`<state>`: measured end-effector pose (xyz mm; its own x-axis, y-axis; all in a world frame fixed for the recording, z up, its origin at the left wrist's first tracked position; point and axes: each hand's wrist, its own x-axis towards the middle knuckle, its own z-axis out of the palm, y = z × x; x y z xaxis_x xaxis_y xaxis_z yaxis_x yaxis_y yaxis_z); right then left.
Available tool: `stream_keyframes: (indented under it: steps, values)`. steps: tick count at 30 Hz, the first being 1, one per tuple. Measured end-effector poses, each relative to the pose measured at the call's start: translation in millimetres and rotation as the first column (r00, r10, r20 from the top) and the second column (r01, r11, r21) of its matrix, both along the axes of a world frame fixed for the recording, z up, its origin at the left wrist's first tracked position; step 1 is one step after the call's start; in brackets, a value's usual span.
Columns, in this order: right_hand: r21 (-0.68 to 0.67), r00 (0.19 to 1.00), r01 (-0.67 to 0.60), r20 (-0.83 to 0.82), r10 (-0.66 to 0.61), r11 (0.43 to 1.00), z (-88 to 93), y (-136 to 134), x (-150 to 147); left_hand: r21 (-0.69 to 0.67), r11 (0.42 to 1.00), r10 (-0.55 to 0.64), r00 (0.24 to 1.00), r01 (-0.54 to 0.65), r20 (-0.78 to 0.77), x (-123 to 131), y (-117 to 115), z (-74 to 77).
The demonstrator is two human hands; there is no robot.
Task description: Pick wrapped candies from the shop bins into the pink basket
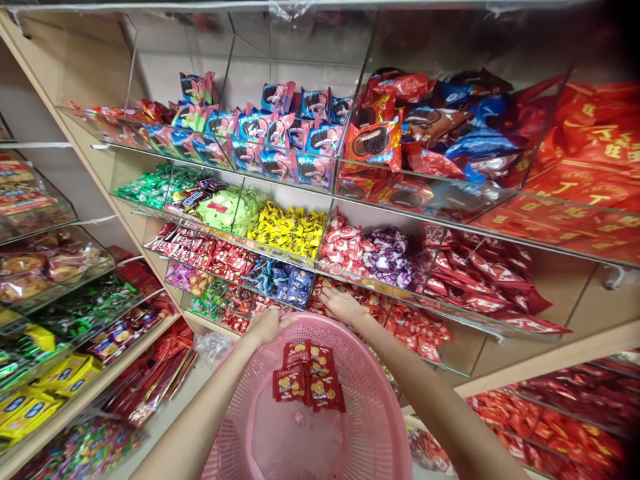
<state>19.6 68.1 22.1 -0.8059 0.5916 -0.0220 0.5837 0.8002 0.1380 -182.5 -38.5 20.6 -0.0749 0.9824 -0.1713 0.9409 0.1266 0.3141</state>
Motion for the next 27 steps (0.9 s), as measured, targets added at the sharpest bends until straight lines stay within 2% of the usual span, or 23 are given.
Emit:
stream_keyframes:
  steps: [4,8,12,20,24,27]
  values:
    - [-0.055,0.993,0.078,-0.090,-0.082,0.995,9.4,-0.2,26.9,0.016,1.000,-0.022,1.000,0.022,-0.006,1.6,4.5,-1.0]
    - [-0.054,0.983,0.175,-0.047,-0.178,0.983,-4.1,-0.1,40.9,0.027,0.998,-0.051,0.999,0.051,-0.011,5.2,8.8,-0.5]
    - [0.008,0.983,0.181,-0.038,-0.180,0.983,-17.6,-1.1,39.8,0.034,0.997,-0.068,0.998,0.068,-0.019,8.7,11.0,1.4]
    - [0.021,0.989,0.145,-0.040,-0.145,0.989,-17.1,-2.5,24.0,0.026,0.998,-0.060,0.998,0.061,-0.028,9.9,10.2,2.9]
    - [0.007,0.987,0.152,-0.062,-0.151,0.988,-0.9,-5.5,29.0,0.030,0.998,-0.051,0.998,0.052,-0.034,9.4,10.3,2.4]
    - [-0.016,0.964,0.162,-0.212,-0.162,0.987,23.8,-21.2,42.8,0.030,0.998,-0.059,0.998,0.060,-0.034,9.6,11.7,1.4]
